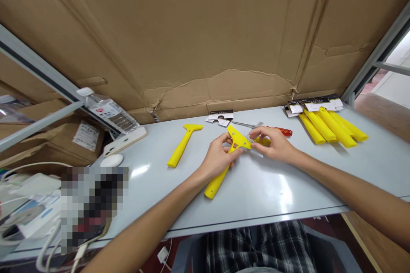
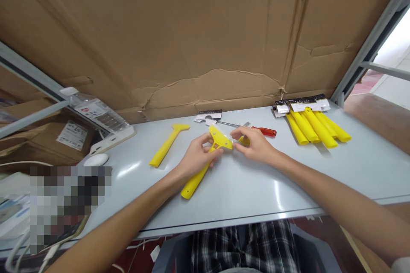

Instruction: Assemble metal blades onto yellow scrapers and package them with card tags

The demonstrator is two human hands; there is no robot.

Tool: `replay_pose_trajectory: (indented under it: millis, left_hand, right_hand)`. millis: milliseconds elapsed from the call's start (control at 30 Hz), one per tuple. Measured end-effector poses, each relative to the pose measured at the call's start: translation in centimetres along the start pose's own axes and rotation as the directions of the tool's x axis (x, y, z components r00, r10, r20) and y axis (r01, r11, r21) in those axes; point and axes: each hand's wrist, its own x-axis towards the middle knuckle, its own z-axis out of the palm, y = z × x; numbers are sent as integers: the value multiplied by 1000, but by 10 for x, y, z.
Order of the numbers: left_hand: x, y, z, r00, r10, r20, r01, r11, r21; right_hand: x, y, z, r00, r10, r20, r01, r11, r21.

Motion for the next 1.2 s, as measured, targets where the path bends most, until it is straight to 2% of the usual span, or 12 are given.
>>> replay_pose_trajectory:
  millis: [233, 333, 400, 467, 567, 633, 733, 800, 1033, 1200]
  left_hand:
    - [7, -2, -9, 999, -48, -5, 48, 991, 125]
    - [12, -4, -15, 999, -11, -53, 25, 962, 271]
    - [15, -6, -20, 994, 66, -83, -22, 896, 444]
    - [17, -6, -24, 987, 137, -87, -56, 788, 614]
    - [19, -7, -28, 983, 171, -73, -56, 644, 763]
    - [19, -8, -30, 989, 126, -80, -16, 619, 785]
    - [18, -8, -31, 995, 5, -97, 70, 659, 749]
    - [18, -7, -32, 994, -35, -99, 96, 677, 730]
    - [16, -3, -31, 996, -46, -73, 86, 598, 797]
    - [14, -2, -29, 999, -10, -45, 42, 596, 802]
  right_hand:
    - [6, 19, -21, 995, -23, -96, 10, 992, -129]
    - [9, 29, -34, 990, 18, -143, -40, 988, -146]
    - [11, 36, -43, 983, 43, -180, -73, 984, -164]
    - [12, 44, -50, 974, 59, -217, -102, 975, -195]
    - [13, 54, -56, 967, 90, -240, -143, 966, -214]
    - [13, 59, -57, 967, 106, -233, -158, 963, -219]
    - [14, 63, -56, 968, 117, -220, -168, 959, -230]
    - [14, 64, -56, 969, 129, -211, -178, 956, -235]
    - [13, 65, -57, 981, 154, -118, -181, 943, -279]
    - [9, 55, -50, 999, 24, -40, -36, 932, -359]
